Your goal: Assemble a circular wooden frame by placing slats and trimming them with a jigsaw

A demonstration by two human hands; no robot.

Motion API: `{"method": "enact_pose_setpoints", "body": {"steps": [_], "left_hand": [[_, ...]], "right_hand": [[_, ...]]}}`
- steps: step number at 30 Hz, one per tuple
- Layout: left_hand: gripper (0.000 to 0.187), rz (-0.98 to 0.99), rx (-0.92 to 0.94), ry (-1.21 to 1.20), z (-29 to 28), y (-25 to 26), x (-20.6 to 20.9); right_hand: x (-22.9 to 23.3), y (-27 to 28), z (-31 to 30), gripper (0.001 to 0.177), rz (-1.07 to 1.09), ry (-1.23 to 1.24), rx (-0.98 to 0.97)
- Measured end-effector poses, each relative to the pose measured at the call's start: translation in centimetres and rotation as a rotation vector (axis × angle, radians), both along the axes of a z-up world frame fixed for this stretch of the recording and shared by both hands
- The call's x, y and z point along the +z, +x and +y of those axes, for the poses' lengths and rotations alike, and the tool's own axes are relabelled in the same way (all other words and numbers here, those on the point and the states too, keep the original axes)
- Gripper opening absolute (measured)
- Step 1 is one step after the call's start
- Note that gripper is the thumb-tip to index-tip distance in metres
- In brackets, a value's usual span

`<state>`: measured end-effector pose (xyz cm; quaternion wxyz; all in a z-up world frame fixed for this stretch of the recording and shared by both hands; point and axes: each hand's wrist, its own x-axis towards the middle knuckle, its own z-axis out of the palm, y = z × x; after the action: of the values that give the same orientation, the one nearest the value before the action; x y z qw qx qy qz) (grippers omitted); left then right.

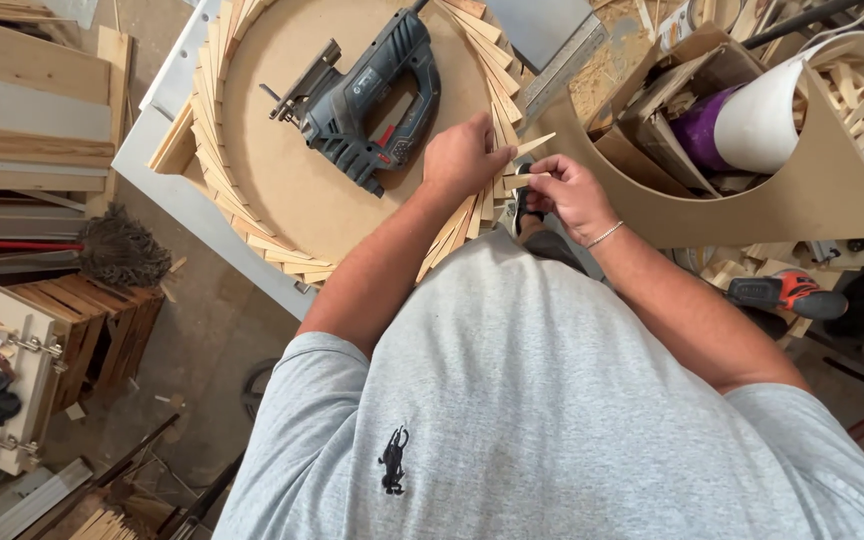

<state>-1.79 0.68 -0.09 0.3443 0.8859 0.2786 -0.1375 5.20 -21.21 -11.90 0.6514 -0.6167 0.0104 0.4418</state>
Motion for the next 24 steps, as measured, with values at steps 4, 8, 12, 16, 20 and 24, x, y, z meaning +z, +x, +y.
{"method": "enact_pose_setpoints", "body": {"steps": [4, 8, 12, 16, 20, 24], "left_hand": [[0.039, 0.009, 0.008, -0.007, 0.1, 0.1, 0.3], [0.040, 0.028, 0.004, -0.010, 0.1, 0.2, -0.1], [0.039, 0.020, 0.005, 0.004, 0.3, 0.4, 0.1], [0.039, 0.033, 0.007, -0.005, 0.2, 0.4, -0.3], [0.039, 0.031, 0.016, -0.013, 0.0, 0.3, 0.7], [0.039, -0.050, 0.044, -0.040, -0.5, 0.2, -0.2]], "right_hand": [[-0.3, 0.5, -0.5, 0.022, -0.139, -0.025, 0.082], [2.7, 1.2, -0.1, 0.019, -0.454, -0.192, 0.242], [3.8, 1.6, 1.2, 0.020, -0.959, -0.198, 0.384], [2.8, 2.1, 1.5, 0.018, -1.401, -0.015, 0.423], [3.1, 1.6, 1.4, 0.010, -1.471, 0.023, 0.420], [2.2, 1.2, 1.3, 0.009, -1.537, -0.028, 0.384]]}}
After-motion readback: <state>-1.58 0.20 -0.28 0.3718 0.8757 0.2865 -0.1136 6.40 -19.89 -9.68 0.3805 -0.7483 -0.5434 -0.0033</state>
